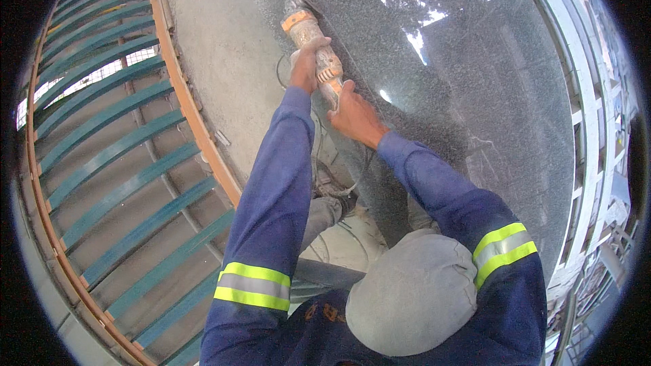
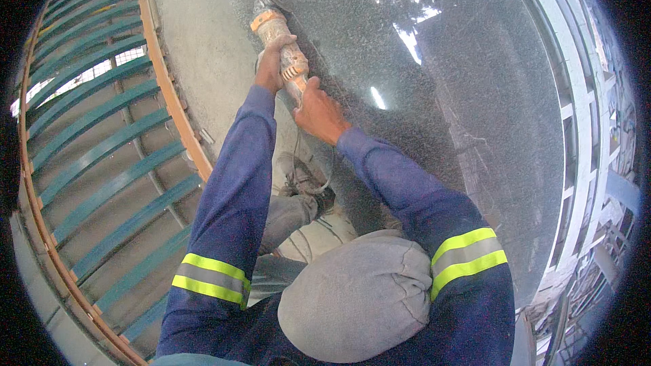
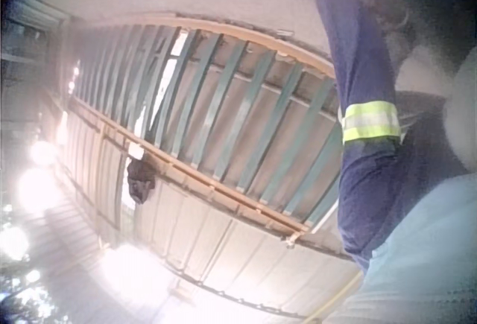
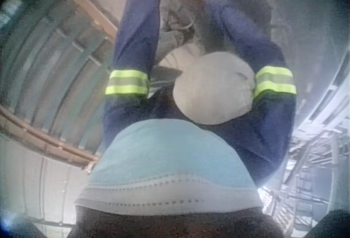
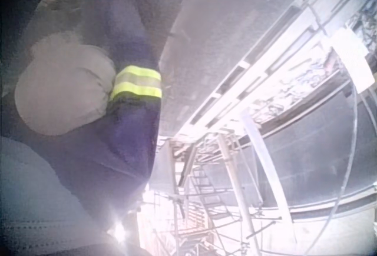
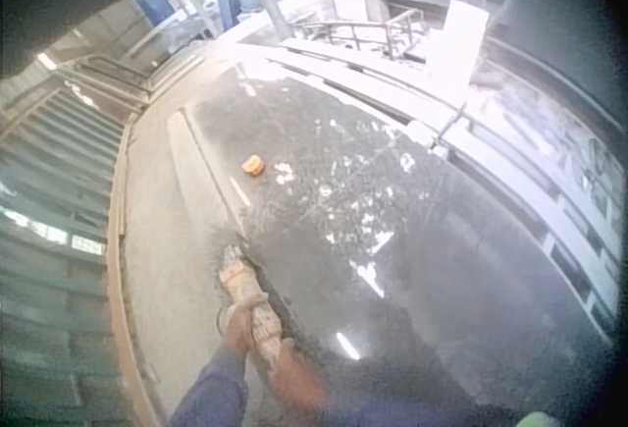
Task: The person kneels on a concrete floor and uses an angle grinder to grind a linear section along the floor surface. The worker maintains a steady grip and moves the tool forward along the same line for the duration of the clip.
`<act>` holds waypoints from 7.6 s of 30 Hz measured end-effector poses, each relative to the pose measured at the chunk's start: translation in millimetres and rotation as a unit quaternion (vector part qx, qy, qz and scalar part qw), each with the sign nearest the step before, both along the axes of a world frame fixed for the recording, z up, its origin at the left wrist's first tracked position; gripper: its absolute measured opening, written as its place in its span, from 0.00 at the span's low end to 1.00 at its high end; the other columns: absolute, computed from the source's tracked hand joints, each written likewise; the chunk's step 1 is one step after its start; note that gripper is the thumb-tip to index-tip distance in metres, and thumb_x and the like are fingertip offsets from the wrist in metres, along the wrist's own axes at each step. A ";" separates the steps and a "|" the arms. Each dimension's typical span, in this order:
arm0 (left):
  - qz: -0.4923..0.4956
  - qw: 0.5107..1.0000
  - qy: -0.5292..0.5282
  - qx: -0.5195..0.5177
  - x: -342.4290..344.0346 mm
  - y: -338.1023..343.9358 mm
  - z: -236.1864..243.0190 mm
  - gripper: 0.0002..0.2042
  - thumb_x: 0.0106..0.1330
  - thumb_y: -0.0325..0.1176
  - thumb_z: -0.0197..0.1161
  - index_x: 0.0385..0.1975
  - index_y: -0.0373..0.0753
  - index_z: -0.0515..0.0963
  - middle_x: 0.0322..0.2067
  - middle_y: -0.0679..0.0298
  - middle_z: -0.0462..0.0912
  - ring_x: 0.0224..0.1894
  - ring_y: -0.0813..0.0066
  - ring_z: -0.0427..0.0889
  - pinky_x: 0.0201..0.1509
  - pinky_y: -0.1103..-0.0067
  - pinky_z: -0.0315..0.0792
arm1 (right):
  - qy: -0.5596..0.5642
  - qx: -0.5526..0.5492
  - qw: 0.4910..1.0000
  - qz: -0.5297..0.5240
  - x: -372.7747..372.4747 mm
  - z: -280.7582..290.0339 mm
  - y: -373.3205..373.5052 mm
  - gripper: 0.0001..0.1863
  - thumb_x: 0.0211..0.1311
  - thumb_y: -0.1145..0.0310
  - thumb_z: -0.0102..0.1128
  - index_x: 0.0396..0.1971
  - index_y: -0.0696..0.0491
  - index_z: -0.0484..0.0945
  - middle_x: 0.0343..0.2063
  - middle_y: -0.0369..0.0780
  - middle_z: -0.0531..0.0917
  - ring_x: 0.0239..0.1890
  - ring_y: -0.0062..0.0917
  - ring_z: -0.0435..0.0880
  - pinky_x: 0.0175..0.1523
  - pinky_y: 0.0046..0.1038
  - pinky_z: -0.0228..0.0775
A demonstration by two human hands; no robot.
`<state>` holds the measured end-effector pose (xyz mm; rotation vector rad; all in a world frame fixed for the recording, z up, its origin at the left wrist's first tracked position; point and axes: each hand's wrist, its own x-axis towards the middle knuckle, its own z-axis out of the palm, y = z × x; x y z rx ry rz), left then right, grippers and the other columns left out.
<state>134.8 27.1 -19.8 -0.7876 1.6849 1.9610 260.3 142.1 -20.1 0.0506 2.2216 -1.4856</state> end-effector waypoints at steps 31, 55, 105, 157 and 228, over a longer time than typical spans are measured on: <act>-0.010 1.000 -0.018 0.000 -2.3 -3.4 -7.4 0.16 0.55 0.35 0.66 0.41 0.36 0.72 0.26 0.61 0.77 0.22 0.68 0.81 0.25 0.71 0.79 | -0.004 -0.003 1.000 -0.009 -1.2 2.3 2.0 0.26 0.56 0.67 0.63 0.45 0.67 0.60 0.34 0.65 0.81 0.39 0.60 0.83 0.45 0.51 0.75; -0.008 1.000 0.019 -0.006 6.5 -3.7 -7.7 0.18 0.54 0.34 0.67 0.42 0.34 0.73 0.28 0.60 0.78 0.25 0.66 0.82 0.28 0.70 0.80 | -0.009 -0.004 1.000 0.001 6.3 2.6 4.7 0.25 0.56 0.67 0.63 0.43 0.66 0.60 0.36 0.66 0.81 0.41 0.59 0.83 0.46 0.52 0.76; -0.009 1.000 -0.002 0.001 22.2 4.9 10.2 0.15 0.56 0.33 0.65 0.40 0.34 0.72 0.25 0.61 0.76 0.21 0.68 0.80 0.25 0.72 0.78 | -0.177 -0.142 0.974 0.001 -2.0 10.2 12.3 0.15 0.53 0.67 0.63 0.27 0.67 0.80 0.16 0.47 0.83 0.19 0.32 0.86 0.28 0.35 0.76; 0.013 1.000 -0.005 0.000 25.1 5.4 2.2 0.13 0.56 0.31 0.66 0.37 0.36 0.72 0.23 0.61 0.77 0.18 0.69 0.79 0.21 0.72 0.76 | -0.168 -0.176 0.970 -0.006 6.4 3.2 9.5 0.16 0.53 0.67 0.63 0.30 0.68 0.78 0.19 0.46 0.82 0.17 0.30 0.83 0.22 0.34 0.73; -0.027 0.999 0.010 0.020 12.4 -6.0 -4.0 0.17 0.56 0.38 0.67 0.41 0.38 0.72 0.26 0.63 0.77 0.24 0.68 0.82 0.29 0.70 0.80 | -0.178 -0.155 0.971 -0.024 8.6 -3.5 3.3 0.18 0.51 0.67 0.64 0.29 0.71 0.78 0.17 0.47 0.81 0.17 0.31 0.83 0.22 0.35 0.72</act>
